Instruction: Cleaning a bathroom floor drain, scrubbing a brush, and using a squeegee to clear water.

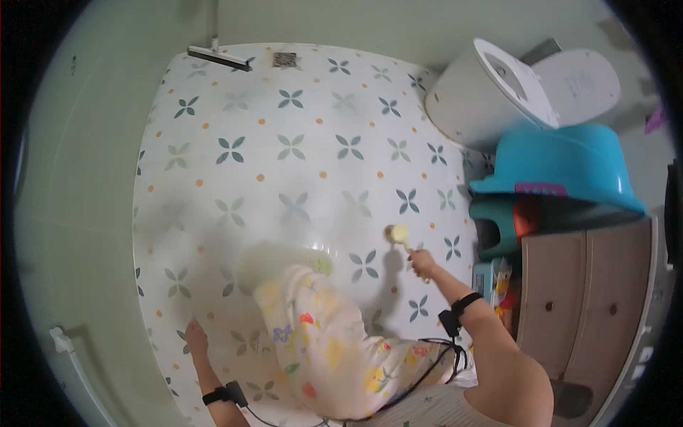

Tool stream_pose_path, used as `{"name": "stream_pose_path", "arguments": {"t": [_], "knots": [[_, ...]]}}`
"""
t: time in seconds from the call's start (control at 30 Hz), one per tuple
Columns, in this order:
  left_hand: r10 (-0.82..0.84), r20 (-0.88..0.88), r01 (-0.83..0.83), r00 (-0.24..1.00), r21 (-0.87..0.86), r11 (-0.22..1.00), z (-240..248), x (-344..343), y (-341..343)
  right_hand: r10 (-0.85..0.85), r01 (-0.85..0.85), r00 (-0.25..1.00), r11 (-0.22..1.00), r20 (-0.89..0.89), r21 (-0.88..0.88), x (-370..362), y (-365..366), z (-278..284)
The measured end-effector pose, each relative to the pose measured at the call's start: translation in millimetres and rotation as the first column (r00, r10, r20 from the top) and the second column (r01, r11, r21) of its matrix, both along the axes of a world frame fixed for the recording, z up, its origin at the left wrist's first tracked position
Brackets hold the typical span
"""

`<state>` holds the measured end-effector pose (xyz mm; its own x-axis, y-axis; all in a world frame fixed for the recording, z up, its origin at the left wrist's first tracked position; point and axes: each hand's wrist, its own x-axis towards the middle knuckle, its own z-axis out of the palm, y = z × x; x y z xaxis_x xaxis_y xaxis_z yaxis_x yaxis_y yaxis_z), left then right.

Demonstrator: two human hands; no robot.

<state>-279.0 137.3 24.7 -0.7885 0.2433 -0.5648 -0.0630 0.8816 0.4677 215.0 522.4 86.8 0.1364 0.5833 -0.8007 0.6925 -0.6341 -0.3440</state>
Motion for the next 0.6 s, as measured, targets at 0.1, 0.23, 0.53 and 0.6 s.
{"name": "stream_pose_path", "arguments": {"t": [0.1,0.23,0.53,0.6], "knots": [[-0.132,0.026,0.130,0.991,0.065,0.989,3,11,12,-0.216,0.216,0.976,0.976,0.006,0.004,69,-12,10],[-0.418,-0.443,0.479,0.793,0.030,0.877,-24,-48,-75,-0.291,0.288,0.957,0.949,-0.010,-0.125,61,-48,-24],[-0.169,-0.211,0.189,0.963,0.082,0.979,15,-12,-43,0.732,-0.845,0.533,0.441,0.425,0.302,23,-85,-57],[-0.103,-0.074,0.112,0.992,0.138,0.984,16,15,-16,0.635,-0.657,0.753,0.733,0.169,0.176,-4,-104,-60]]}}
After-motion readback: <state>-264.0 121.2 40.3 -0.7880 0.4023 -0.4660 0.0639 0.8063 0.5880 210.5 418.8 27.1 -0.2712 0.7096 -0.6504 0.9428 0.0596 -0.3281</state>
